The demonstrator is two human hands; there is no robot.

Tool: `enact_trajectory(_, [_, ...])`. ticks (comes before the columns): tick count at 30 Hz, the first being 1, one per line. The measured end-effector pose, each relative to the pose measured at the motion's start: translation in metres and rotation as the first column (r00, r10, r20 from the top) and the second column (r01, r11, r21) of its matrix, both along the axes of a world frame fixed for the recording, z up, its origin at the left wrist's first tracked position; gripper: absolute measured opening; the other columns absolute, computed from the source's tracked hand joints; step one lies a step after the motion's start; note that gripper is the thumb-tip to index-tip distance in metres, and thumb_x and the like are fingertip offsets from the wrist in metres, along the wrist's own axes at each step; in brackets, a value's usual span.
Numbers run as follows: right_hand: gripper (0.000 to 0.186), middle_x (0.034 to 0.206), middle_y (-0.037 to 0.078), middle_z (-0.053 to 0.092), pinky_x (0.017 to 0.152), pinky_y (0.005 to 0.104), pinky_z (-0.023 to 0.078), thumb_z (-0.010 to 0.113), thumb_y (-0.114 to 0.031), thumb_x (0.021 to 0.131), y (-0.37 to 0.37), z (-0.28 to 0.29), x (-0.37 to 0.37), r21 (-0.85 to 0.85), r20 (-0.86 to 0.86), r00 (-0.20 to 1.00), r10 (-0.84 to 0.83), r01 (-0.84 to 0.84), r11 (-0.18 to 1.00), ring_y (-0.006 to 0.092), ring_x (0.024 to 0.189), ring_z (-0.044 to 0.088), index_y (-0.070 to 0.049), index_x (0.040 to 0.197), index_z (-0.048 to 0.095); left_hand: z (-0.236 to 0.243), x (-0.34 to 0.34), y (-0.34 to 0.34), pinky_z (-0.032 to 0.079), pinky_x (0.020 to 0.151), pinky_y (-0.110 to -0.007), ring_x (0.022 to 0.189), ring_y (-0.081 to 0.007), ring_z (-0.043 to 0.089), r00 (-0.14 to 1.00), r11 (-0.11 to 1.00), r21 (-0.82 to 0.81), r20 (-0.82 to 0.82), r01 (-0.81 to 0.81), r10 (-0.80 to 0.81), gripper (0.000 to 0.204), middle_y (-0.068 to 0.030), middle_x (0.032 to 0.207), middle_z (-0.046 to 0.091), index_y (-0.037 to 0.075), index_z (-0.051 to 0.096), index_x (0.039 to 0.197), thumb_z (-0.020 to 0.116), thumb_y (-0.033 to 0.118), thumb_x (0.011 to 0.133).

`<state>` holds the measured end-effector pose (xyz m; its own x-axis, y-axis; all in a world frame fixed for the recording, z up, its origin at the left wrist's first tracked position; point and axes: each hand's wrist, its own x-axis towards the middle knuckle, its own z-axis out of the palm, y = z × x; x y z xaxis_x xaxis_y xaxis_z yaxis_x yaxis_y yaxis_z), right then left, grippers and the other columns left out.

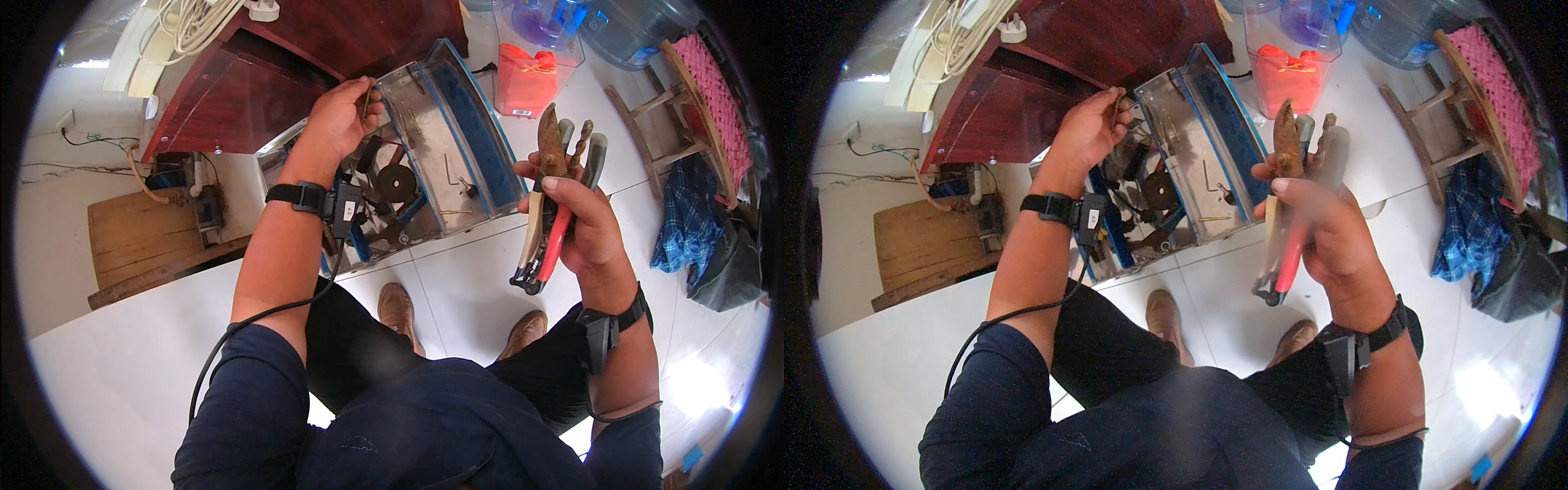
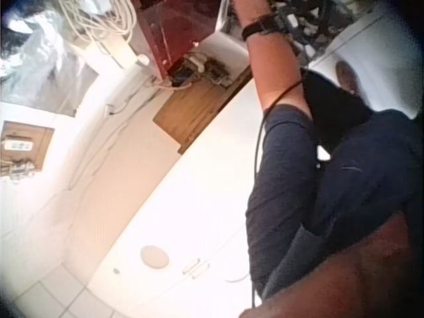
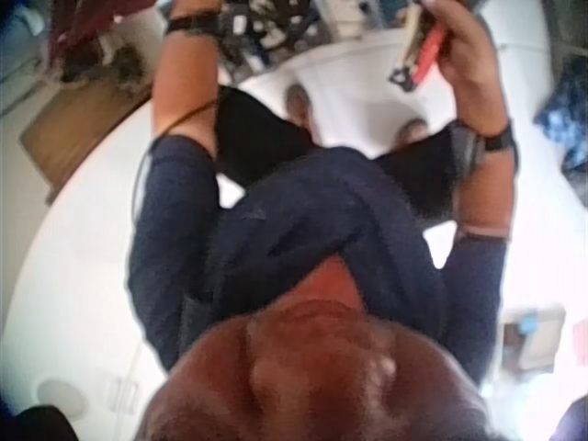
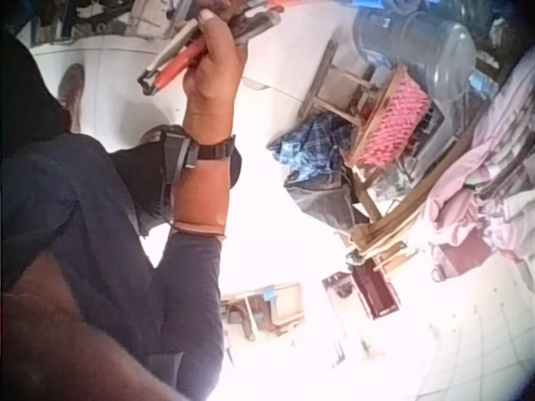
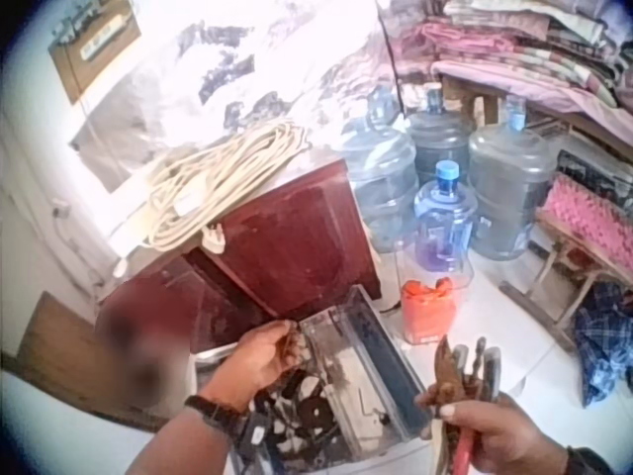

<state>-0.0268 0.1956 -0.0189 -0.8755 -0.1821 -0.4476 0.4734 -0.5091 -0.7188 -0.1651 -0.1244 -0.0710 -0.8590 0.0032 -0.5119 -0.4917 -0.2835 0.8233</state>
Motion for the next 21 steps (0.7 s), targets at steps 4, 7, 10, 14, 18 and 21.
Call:
enact_trajectory(4, [0.045,0.109,0.014,0.062,0.075,0.0325,0.051,0.064,-0.016,0.081,-0.001,-0.001,-0.001,0.007,0.007,1.000,0.007,-0.007,1.000,0.0198,0.081,0.063,0.002,0.121,0.053,0.000,0.000,-0.003,0.047,0.055,-0.028,0.068,-0.0163,0.061,1.000,1.000,-0.015,-0.007,-0.016,0.016,0.013,-0.0047,0.083,0.063,0.007,0.059,0.101,0.055,0.018,0.095])
enact_trajectory(7, [0.046,0.109,0.014,0.062,0.075,0.0329,0.051,0.064,-0.016,0.081,-0.001,-0.001,0.000,0.007,0.011,1.000,0.007,-0.007,1.000,0.0201,0.081,0.063,0.003,0.121,0.052,0.001,-0.001,-0.003,0.046,0.055,-0.028,0.068,-0.0166,0.060,1.000,0.998,-0.049,-0.010,-0.025,0.025,0.012,-0.0048,0.081,0.062,0.006,0.059,0.099,0.058,0.016,0.093])
enact_trajectory(10, [0.047,0.109,0.015,0.062,0.075,0.0330,0.051,0.064,-0.016,0.081,-0.002,0.001,0.000,0.003,0.014,1.000,0.001,-0.001,1.000,0.0206,0.081,0.063,0.004,0.122,0.051,0.004,-0.001,-0.004,0.046,0.055,-0.029,0.069,-0.0171,0.060,0.999,0.998,-0.057,-0.021,-0.032,0.031,0.010,-0.0049,0.081,0.061,0.006,0.058,0.097,0.058,0.015,0.092])
enact_trajectory(14, [0.046,0.109,0.016,0.062,0.076,0.0332,0.051,0.063,-0.015,0.082,-0.004,0.002,0.000,-0.013,0.019,1.000,0.003,-0.003,1.000,0.0212,0.081,0.063,0.005,0.122,0.051,0.006,0.000,-0.008,0.045,0.055,-0.029,0.070,-0.0176,0.059,0.999,0.997,-0.073,-0.025,-0.038,0.036,0.009,-0.0050,0.082,0.061,0.006,0.058,0.096,0.058,0.014,0.092])
enact_trajectory(18, [0.045,0.107,0.016,0.062,0.076,0.0333,0.051,0.062,-0.014,0.082,-0.005,0.000,-0.001,-0.028,0.020,1.000,-0.001,0.002,1.000,0.0214,0.081,0.063,0.005,0.121,0.051,0.008,0.002,-0.007,0.043,0.058,-0.027,0.071,-0.0149,0.058,0.998,0.995,-0.084,-0.026,-0.054,0.052,0.010,-0.0030,0.081,0.061,0.008,0.060,0.096,0.061,0.017,0.091])
enact_trajectory(21, [0.043,0.105,0.015,0.062,0.076,0.0331,0.051,0.061,-0.014,0.083,-0.006,0.000,-0.002,-0.019,0.024,1.000,-0.002,0.002,1.000,0.0216,0.081,0.063,0.005,0.121,0.052,0.010,0.003,-0.006,0.043,0.059,-0.027,0.071,-0.0151,0.058,0.997,0.992,-0.106,-0.027,-0.070,0.068,0.010,-0.0029,0.081,0.061,0.008,0.060,0.096,0.061,0.017,0.090])
